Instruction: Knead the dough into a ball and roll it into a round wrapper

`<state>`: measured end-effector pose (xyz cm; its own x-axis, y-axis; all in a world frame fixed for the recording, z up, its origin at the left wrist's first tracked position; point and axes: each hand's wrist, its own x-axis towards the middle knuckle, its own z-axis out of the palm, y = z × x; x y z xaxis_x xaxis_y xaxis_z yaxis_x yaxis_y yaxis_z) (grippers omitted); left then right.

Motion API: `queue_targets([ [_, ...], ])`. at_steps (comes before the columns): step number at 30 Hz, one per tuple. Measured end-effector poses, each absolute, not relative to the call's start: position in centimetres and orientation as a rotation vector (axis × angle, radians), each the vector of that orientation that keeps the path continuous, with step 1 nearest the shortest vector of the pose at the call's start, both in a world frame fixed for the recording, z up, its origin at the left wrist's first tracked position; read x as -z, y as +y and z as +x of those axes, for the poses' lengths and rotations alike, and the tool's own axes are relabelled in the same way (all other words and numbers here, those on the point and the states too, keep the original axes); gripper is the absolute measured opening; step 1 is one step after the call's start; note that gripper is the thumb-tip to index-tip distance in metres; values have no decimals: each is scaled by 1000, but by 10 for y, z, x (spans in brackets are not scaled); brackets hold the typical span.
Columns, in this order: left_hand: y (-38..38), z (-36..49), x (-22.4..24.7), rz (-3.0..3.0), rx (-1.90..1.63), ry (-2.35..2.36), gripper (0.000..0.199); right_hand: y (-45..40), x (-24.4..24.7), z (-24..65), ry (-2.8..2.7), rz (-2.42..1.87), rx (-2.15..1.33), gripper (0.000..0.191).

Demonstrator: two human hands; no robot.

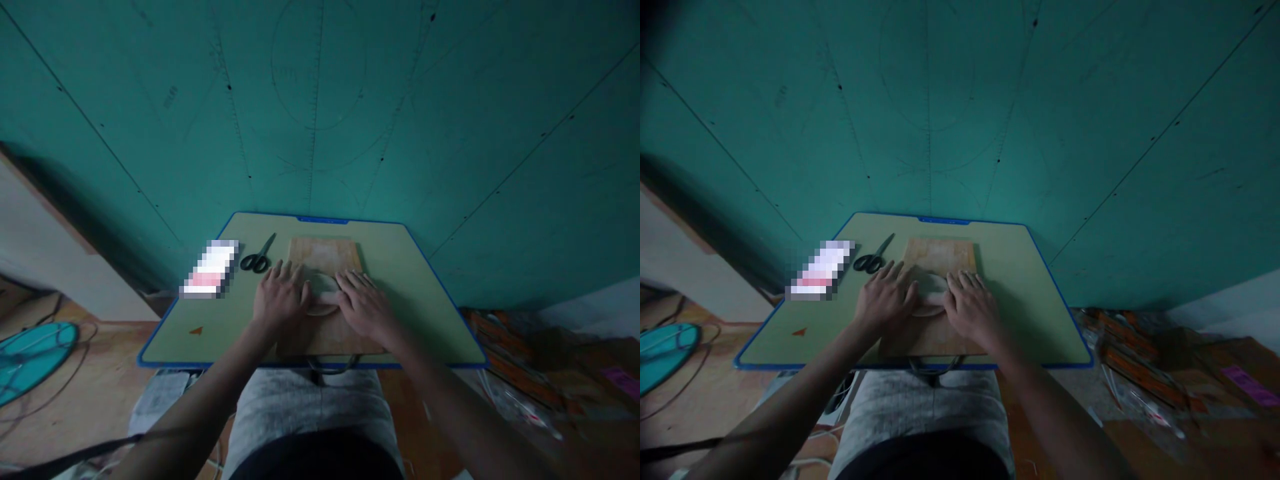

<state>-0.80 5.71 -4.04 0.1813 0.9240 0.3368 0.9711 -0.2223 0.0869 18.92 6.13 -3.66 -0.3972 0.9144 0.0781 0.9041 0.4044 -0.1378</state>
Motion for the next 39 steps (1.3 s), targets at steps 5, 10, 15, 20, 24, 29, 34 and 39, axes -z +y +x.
queue_targets([
  [5, 93, -4, 29, -2269, 375, -1974, 42, 102, 34, 181, -2452, -1798, -103, 50],
  [10, 131, -6, 27, -2295, 294, -2121, 41, 142, 35, 176, -2438, -1850, -192, 52],
  [15, 148, -7, 25, -2314, 293, -2136, 39, 155, 31, 175, -2382, -1895, -223, 44],
  [20, 127, -7, 24, -2324, 345, -2049, 38, 130, 30, 175, -2413, -1833, -87, 45],
  [24, 89, -6, 34, -2296, 458, -1898, 40, 102, 36, 180, -2436, -1721, 5, 43],
  [29, 24, -5, 62, -2303, 550, -1637, 40, 96, 41, 183, -2438, -1591, 4, 42],
  [34, -20, -1, 81, -2324, 525, -1602, 67, 124, 30, 158, -2459, -1626, -142, 43],
  [39, -40, 2, 78, -2432, 591, -1650, 93, 142, 11, 112, -2491, -1676, -341, 41],
])
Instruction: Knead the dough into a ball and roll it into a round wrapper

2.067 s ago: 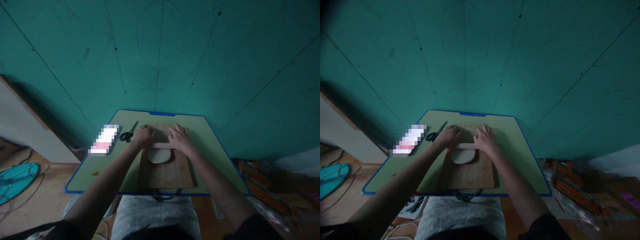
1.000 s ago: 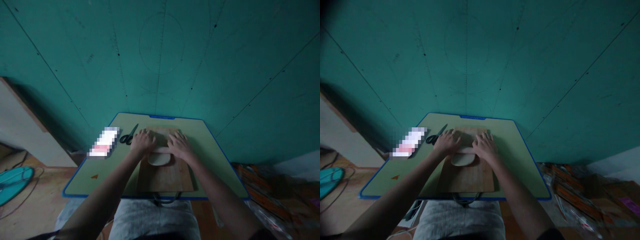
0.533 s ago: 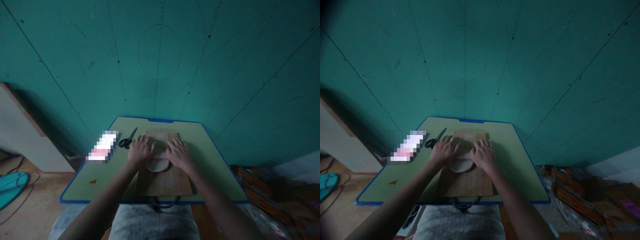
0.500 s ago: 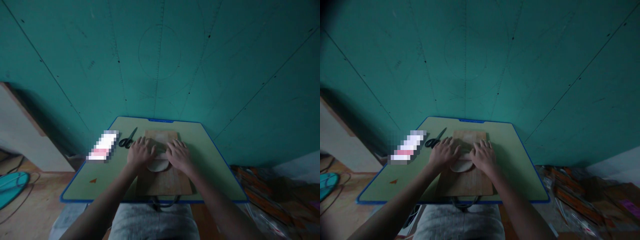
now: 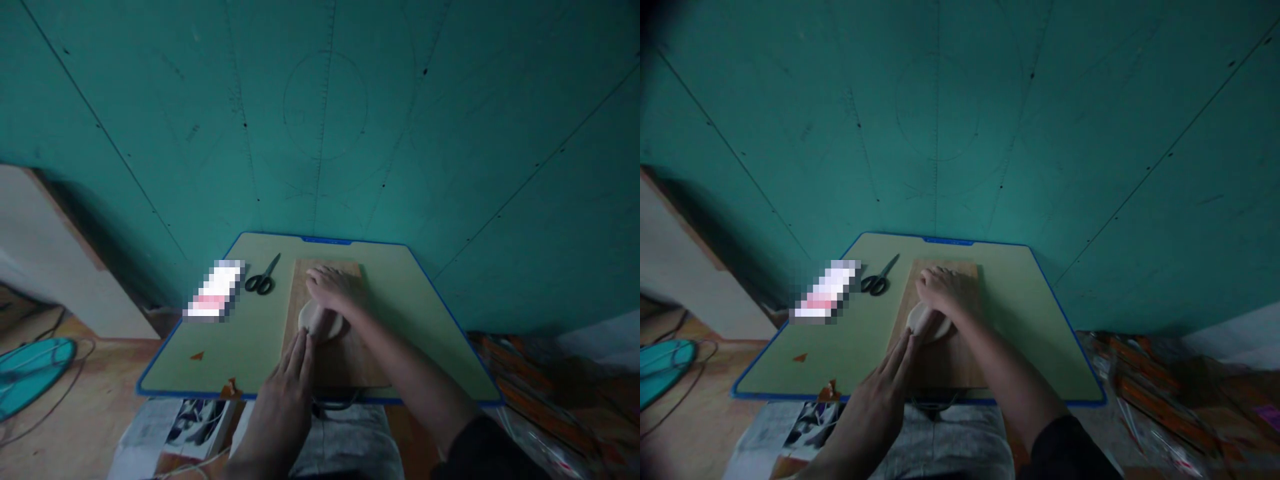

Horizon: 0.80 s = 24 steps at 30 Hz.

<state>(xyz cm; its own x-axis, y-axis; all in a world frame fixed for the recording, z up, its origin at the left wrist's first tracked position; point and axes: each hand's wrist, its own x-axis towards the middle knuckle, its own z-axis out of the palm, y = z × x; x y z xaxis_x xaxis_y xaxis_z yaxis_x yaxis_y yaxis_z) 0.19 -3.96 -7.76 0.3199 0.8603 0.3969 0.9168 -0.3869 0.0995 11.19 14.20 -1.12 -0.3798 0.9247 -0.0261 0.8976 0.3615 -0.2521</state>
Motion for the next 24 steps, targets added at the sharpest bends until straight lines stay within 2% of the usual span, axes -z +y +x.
queue_targets([
  [8, -32, 4, 71, -2609, 788, -1680, 78, 146, 22, 86, -2458, -1649, -244, 42],
  [18, -26, 46, 85, -2768, 1096, -1452, 86, 147, 33, 127, -2511, -1574, -326, 49],
  [24, -20, 67, 70, -2863, 994, -1435, 62, 143, 49, 170, -2447, -1671, -348, 56],
])
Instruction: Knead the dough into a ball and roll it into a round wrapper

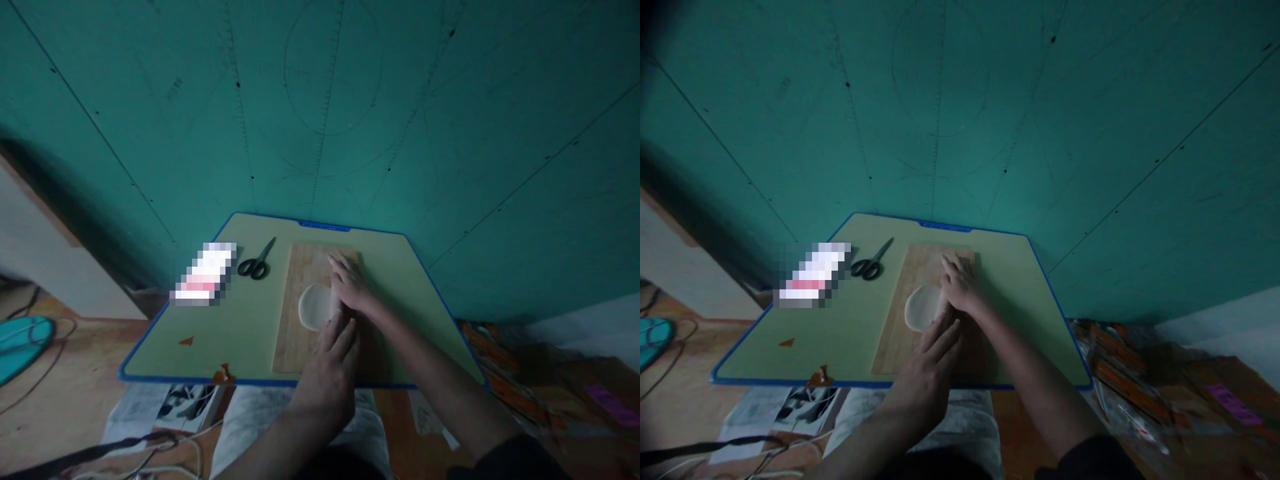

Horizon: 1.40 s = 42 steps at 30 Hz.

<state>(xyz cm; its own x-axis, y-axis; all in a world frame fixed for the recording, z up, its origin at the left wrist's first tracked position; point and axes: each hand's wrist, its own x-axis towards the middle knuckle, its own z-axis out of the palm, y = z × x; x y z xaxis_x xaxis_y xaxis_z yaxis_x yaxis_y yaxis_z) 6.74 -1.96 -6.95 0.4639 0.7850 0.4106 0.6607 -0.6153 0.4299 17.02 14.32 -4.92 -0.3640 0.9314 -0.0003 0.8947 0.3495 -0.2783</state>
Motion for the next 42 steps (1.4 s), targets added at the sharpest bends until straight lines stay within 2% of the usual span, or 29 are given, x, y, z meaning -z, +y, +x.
queue_targets([
  [7, -20, 75, 64, 2497, -847, 1217, 60, 135, 41, 189, -2495, -1763, -281, 55],
  [15, -25, 12, 70, 2510, -773, 1490, 71, 148, 28, 142, -2578, -1682, -210, 50],
  [22, -18, -11, 62, 2451, -779, 1679, 62, 161, 33, 115, -2580, -1580, -196, 45],
  [31, -18, 35, 61, 2434, -814, 1395, 86, 149, 37, 161, -2643, -1658, -279, 61],
  [36, -15, 52, 57, 2551, -822, 1319, 73, 136, 42, 192, -2564, -1729, -327, 61],
  [42, -9, 14, 42, 2564, -502, 1418, 88, 116, 45, 215, -2572, -1654, -224, 52],
])
